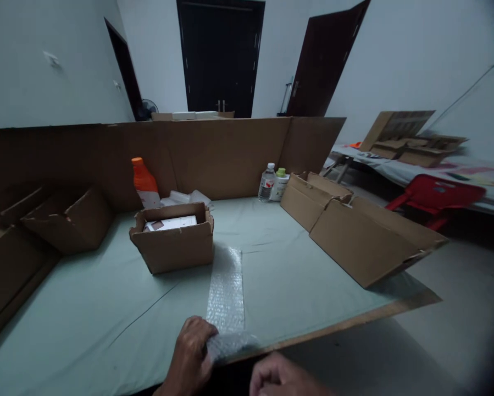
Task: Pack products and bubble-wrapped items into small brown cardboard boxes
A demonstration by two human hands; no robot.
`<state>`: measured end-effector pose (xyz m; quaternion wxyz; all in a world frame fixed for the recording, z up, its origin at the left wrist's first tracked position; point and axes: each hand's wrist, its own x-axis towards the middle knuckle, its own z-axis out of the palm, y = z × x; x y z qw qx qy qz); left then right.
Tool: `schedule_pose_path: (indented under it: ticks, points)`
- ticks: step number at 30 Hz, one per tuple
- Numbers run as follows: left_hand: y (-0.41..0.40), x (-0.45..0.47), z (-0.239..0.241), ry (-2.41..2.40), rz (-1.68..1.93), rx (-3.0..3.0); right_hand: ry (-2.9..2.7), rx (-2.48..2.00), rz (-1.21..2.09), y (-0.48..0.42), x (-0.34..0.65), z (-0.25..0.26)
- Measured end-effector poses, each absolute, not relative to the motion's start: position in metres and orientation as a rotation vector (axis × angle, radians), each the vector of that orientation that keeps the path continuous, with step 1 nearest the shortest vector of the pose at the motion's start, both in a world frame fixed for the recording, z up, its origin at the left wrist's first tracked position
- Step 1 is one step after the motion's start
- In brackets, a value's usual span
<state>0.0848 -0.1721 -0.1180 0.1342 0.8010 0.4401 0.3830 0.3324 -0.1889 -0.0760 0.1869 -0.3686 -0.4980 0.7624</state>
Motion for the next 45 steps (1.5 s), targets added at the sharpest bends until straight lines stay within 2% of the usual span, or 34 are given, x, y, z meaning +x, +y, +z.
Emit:
schedule_pose_path:
  ticks: [2, 5, 7, 10, 16, 24, 36, 45]
  points:
    - [-0.186, 0.071, -0.124, 1.303, 1.113, 2.297, -1.507, -1.061, 1.984, -0.177, 0.341, -0.052]
    - [-0.199, 0.060, -0.135, 1.278, 1.116, 2.297, -1.695, -1.163, 1.463, -0.137, 0.330, -0.025]
    - [-0.201, 0.059, -0.142, 1.275, 1.141, 2.299, -1.802, -1.219, 1.089, -0.099, 0.307, -0.022]
    - [-0.195, 0.059, -0.150, 1.261, 1.185, 2.313, -1.892, -1.307, 0.790, -0.043, 0.260, -0.038]
    - [-0.184, 0.058, -0.169, 1.299, 1.287, 2.328, -1.921, -1.416, 0.700, 0.030, 0.191, -0.078]
    - [-0.170, 0.061, -0.163, 1.310, 1.291, 2.265, -2.091, -1.499, 0.610, 0.083, 0.146, -0.079]
    - [-0.173, 0.054, -0.140, 1.207, 1.320, 2.191, -2.292, -1.564, 0.252, 0.019, 0.292, -0.091]
    - [-0.187, 0.041, -0.149, 1.418, 1.324, 2.082, -2.460, -1.096, 0.260, 0.055, 0.153, -0.074]
